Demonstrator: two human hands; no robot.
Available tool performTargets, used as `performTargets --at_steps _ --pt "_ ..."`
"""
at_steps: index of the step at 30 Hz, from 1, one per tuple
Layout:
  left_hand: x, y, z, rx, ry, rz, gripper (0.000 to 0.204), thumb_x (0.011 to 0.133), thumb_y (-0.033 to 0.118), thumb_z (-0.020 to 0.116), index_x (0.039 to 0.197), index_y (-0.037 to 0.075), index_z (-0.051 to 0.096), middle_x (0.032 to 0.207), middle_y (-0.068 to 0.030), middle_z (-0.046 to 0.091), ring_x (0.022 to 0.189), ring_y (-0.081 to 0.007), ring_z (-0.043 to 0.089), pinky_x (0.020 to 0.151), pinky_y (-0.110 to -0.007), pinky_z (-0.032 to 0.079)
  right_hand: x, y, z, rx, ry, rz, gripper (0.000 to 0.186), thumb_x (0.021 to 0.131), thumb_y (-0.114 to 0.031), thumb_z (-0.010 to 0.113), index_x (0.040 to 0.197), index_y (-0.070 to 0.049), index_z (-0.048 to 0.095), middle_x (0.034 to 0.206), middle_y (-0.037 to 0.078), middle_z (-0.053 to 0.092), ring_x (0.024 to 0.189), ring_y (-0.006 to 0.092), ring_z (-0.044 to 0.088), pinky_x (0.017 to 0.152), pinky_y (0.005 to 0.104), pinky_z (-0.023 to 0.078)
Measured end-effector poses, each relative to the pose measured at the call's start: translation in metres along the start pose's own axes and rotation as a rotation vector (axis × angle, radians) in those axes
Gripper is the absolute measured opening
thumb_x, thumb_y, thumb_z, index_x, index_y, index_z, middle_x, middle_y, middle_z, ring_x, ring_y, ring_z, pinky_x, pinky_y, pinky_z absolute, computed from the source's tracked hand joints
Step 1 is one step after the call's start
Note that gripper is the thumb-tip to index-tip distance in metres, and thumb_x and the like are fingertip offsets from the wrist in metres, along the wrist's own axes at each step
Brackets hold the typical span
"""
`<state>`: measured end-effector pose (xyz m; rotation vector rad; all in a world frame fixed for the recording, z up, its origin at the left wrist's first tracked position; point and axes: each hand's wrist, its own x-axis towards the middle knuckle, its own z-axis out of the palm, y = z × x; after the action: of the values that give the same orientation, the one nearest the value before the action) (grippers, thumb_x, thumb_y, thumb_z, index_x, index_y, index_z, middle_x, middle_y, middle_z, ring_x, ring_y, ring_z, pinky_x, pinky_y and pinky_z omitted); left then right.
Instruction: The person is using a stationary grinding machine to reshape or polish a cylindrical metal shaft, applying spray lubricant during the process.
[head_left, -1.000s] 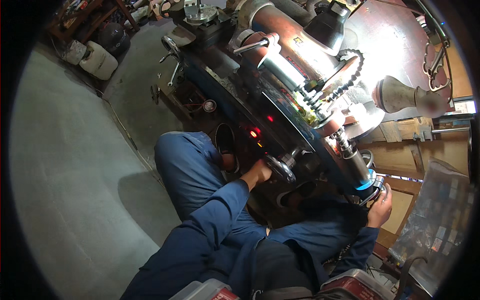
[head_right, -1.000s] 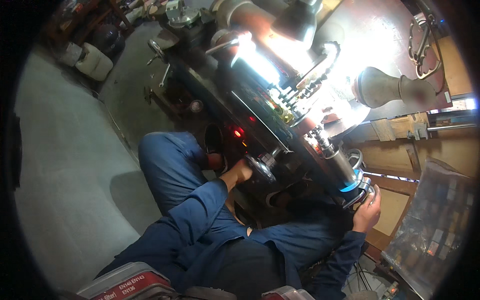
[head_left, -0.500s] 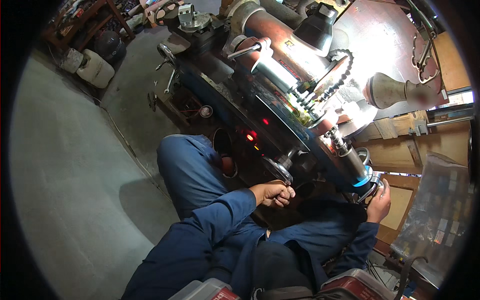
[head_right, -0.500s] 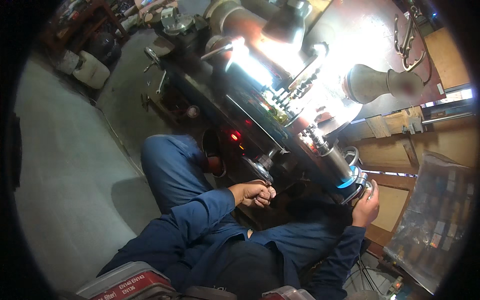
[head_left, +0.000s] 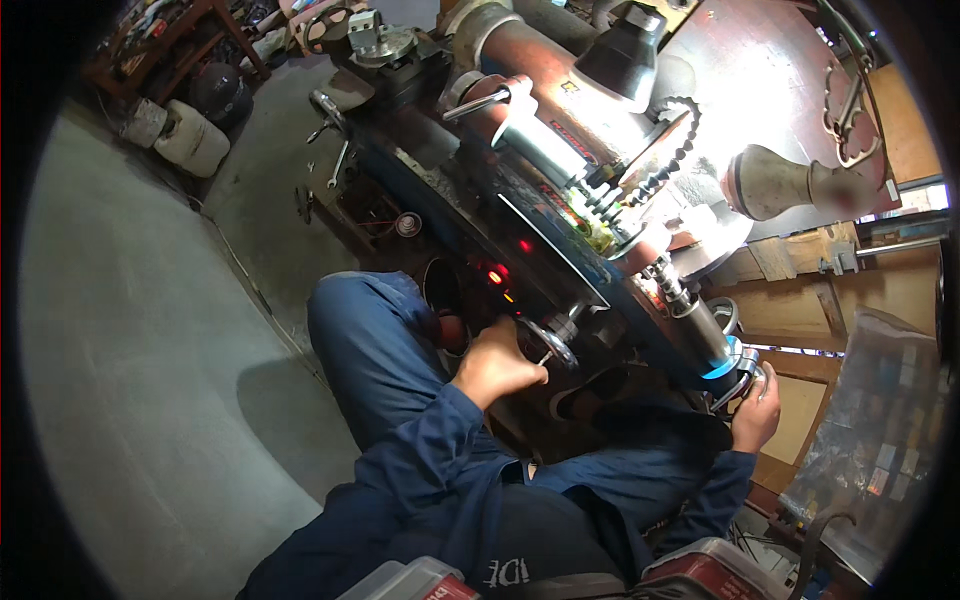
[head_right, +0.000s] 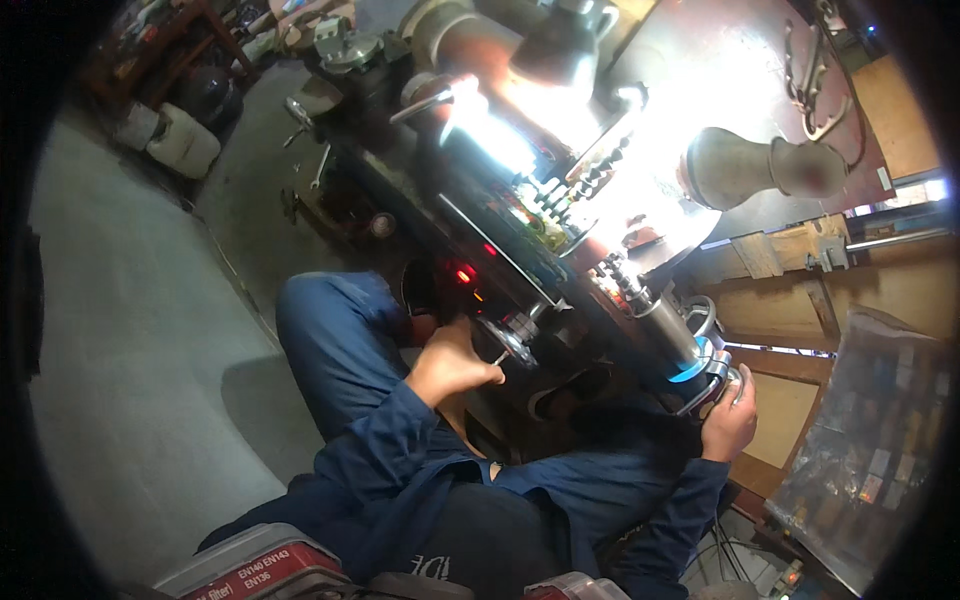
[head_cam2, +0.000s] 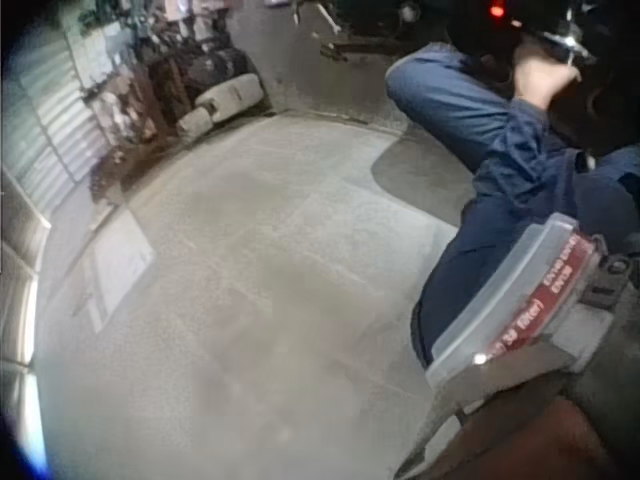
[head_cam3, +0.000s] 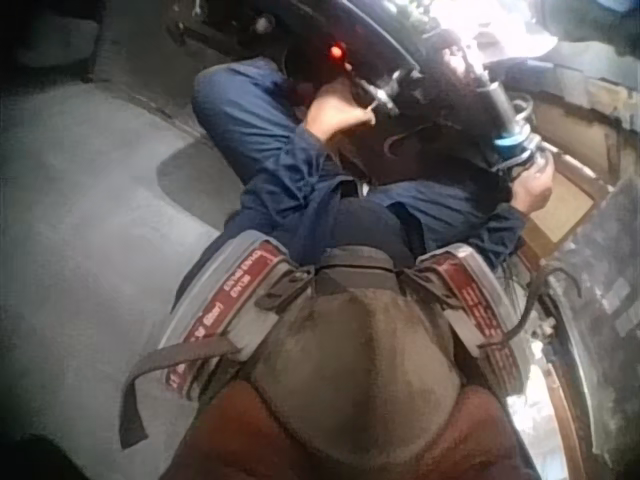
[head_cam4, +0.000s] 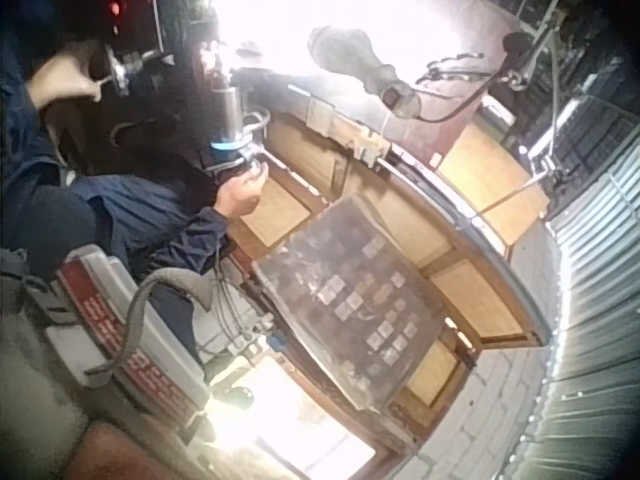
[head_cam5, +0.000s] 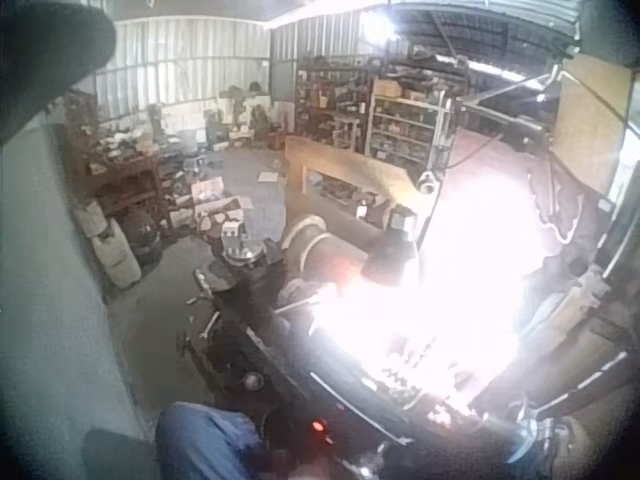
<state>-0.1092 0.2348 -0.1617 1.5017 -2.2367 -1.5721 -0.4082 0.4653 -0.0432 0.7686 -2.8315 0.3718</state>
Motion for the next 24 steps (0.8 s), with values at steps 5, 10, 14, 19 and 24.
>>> performTargets --at_steps 5,10,14,19,24 --pt "-0.006 0.017 0.038 0.208 0.331 0.515 0.062 0.063 0.008 0.065 0.121 -0.008 0.048 0.126 -0.0336 0.043 0.119 -0.0497 0.04 0.104 -0.054 0.033 0.001 -0.001 -0.001 -0.021 -0.017 0.074 0.034 0.097 -0.02 0.046 0.126 -0.01 0.061 0.12 0.015 0.065 0.109 0.0352 0.062 0.09 0.0408 0.048" --pt "0.011 0.008 0.064 0.281 0.386 0.45 0.049 0.071 0.003 0.06 0.119 -0.004 0.052 0.122 -0.0261 0.048 0.121 -0.0467 0.041 0.106 -0.053 0.032 0.001 0.003 0.003 -0.026 0.051 0.02 0.034 0.097 -0.022 0.047 0.125 -0.011 0.061 0.121 0.014 0.065 0.109 0.0344 0.062 0.09 0.0403 0.048" --pt "0.018 0.001 0.032 0.135 0.143 0.493 0.05 0.07 0.003 0.058 0.119 -0.002 0.055 0.118 -0.0236 0.055 0.119 -0.0407 0.047 0.106 -0.048 0.033 0.002 0.007 0.004 -0.019 0.026 0.01 0.034 0.097 -0.022 0.047 0.126 -0.011 0.061 0.122 0.013 0.064 0.111 0.0344 0.061 0.091 0.0406 0.047" --pt "0.084 -0.016 -0.069 -0.476 0.202 0.22 0.046 0.081 0.022 0.067 0.121 -0.001 0.059 0.117 -0.0237 0.063 0.104 -0.0298 0.065 0.09 -0.04 0.051 0.003 0.008 0.003 -0.016 0.014 0.021 0.035 0.097 -0.022 0.047 0.127 -0.01 0.06 0.123 0.014 0.064 0.112 0.0348 0.06 0.092 0.0412 0.047" --pt "0.157 -0.02 -0.082 -0.186 0.584 0.297 0.032 0.084 0.008 0.058 0.114 -0.004 0.059 0.114 -0.0248 0.064 0.106 -0.0406 0.062 0.092 -0.041 0.048 0.003 0.004 0.002 -0.02 0.004 0.046 0.034 0.096 -0.021 0.048 0.126 -0.01 0.06 0.121 0.014 0.064 0.11 0.0357 0.061 0.09 0.0418 0.048"
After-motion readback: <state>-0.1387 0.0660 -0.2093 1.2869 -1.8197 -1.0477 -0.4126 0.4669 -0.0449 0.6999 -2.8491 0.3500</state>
